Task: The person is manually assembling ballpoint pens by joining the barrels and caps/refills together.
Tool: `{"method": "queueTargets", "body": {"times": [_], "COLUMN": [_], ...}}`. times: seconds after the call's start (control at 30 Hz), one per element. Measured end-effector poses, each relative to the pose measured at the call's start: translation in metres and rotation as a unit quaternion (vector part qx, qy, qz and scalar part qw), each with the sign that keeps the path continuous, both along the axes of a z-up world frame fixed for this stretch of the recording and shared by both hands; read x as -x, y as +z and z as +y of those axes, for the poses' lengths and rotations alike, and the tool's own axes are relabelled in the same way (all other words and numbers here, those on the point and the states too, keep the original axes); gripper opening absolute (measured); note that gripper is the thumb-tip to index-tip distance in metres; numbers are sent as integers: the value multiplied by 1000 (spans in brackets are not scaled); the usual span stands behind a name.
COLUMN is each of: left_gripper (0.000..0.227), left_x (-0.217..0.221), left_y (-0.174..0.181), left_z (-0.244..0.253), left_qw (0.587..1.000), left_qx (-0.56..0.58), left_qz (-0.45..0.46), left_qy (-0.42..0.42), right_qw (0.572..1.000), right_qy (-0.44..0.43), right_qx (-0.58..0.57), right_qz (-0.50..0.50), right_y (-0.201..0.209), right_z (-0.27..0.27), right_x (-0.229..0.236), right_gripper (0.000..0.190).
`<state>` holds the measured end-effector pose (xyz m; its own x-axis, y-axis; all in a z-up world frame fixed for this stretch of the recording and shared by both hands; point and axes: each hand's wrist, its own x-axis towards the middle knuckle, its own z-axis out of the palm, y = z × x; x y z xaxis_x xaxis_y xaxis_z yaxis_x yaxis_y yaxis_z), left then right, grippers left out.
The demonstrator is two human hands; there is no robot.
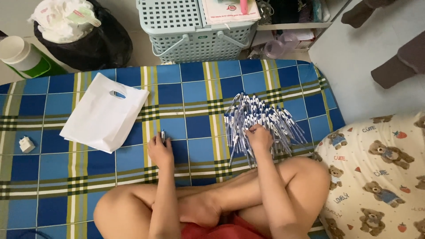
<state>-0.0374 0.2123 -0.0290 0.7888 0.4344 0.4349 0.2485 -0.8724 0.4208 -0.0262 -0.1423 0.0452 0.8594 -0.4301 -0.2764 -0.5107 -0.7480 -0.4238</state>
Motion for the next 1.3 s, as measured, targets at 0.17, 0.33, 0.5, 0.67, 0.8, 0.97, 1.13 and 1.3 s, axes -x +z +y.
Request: {"method": "queueTargets", "body": {"times": [0.17, 0.33, 0.5, 0.67, 0.8, 0.97, 1.13, 1.3], "left_gripper": [64, 34, 44, 38, 35, 39, 33, 33], "left_x": [17, 49, 74, 71, 71, 74, 73, 75], "left_y": [22, 48, 68, 44, 59, 52, 47, 58], "left_z": [-29, -83, -120, -112, -109, -109, -107, -102], "left_qw": [999, 955, 799, 800, 814, 804, 801, 823], "left_qx": [25, 205, 483, 490, 460, 471, 481, 445], "left_qz": [-31, -31, 178, 191, 201, 216, 219, 217], "left_qy": [-31, -211, -312, -290, -291, -293, -282, -280], "right_qw": [997, 976, 898, 866, 869, 849, 835, 737], "right_qy": [-10, 52, 105, 70, 29, -27, -55, -213], "right_qx": [-50, -159, -416, -488, -490, -520, -529, -623], "right_qz": [-50, -140, -99, -81, -66, -87, -140, -149], "right_y": [36, 24, -27, -5, 5, -11, -10, -41], "right_z": [17, 50, 75, 85, 85, 73, 73, 45], "right_x": [12, 19, 24, 25, 21, 14, 12, -3], "right_gripper": [28, 26, 20, 20, 27, 26, 19, 8]}}
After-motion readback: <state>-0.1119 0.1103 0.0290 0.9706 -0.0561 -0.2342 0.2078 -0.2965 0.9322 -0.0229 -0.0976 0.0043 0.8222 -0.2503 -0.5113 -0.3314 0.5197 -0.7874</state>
